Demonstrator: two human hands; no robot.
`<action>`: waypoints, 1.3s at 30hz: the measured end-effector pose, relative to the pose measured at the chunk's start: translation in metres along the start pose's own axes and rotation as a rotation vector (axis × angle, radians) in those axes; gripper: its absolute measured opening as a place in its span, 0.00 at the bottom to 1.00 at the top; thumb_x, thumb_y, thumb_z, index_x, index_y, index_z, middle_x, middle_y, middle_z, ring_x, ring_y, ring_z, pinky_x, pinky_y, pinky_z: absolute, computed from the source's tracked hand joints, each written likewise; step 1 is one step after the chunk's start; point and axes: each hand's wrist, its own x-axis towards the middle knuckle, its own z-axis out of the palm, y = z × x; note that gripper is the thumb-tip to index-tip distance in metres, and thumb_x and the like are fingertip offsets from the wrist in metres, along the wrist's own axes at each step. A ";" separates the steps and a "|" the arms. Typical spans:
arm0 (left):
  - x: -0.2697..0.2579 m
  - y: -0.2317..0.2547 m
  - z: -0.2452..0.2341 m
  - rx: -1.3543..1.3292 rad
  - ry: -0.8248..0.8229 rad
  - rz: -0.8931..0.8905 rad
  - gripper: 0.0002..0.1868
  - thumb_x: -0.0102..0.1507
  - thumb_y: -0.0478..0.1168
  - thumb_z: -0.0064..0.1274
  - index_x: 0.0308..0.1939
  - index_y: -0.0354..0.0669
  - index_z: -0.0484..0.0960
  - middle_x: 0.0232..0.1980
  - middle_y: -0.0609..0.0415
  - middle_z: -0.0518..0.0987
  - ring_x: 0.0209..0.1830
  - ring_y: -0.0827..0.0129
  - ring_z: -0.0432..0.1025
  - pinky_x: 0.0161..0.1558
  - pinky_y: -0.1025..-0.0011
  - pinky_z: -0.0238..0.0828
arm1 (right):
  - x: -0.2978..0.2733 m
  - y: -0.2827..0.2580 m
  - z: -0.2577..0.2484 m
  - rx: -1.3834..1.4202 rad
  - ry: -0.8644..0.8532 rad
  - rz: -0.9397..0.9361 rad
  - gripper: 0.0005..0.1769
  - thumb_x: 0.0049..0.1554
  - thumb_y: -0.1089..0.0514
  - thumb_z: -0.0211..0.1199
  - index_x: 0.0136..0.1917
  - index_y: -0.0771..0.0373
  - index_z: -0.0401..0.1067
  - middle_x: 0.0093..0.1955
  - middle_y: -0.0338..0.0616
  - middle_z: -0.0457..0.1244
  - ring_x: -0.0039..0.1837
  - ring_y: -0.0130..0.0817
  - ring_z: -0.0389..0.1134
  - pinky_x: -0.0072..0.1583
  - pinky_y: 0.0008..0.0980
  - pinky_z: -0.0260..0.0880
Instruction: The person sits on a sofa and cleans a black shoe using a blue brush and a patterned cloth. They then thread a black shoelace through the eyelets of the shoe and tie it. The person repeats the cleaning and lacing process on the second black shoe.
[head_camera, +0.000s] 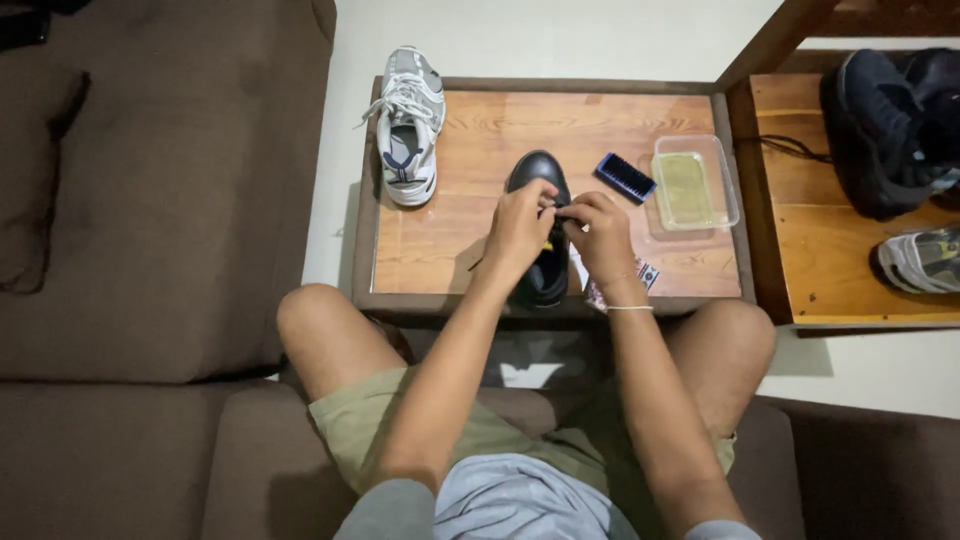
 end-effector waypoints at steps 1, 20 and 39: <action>-0.001 -0.006 0.006 0.020 0.048 0.021 0.10 0.62 0.36 0.58 0.47 0.47 0.83 0.42 0.46 0.86 0.47 0.54 0.81 0.46 0.64 0.83 | -0.001 -0.002 0.005 -0.089 0.073 -0.050 0.15 0.46 0.72 0.73 0.45 0.58 0.83 0.46 0.40 0.68 0.48 0.39 0.72 0.50 0.33 0.77; -0.011 -0.152 0.004 0.096 0.102 -0.265 0.06 0.64 0.49 0.61 0.44 0.64 0.89 0.44 0.63 0.87 0.50 0.67 0.80 0.54 0.68 0.77 | -0.066 0.026 0.030 0.416 0.376 0.943 0.17 0.59 0.46 0.72 0.56 0.58 0.80 0.53 0.54 0.71 0.54 0.43 0.74 0.49 0.44 0.76; -0.056 -0.021 0.008 0.361 0.107 0.261 0.22 0.70 0.43 0.46 0.69 0.63 0.74 0.68 0.60 0.69 0.73 0.56 0.59 0.66 0.49 0.59 | -0.033 -0.012 -0.001 0.519 0.146 0.666 0.18 0.68 0.51 0.55 0.67 0.59 0.74 0.58 0.49 0.68 0.59 0.34 0.68 0.57 0.36 0.76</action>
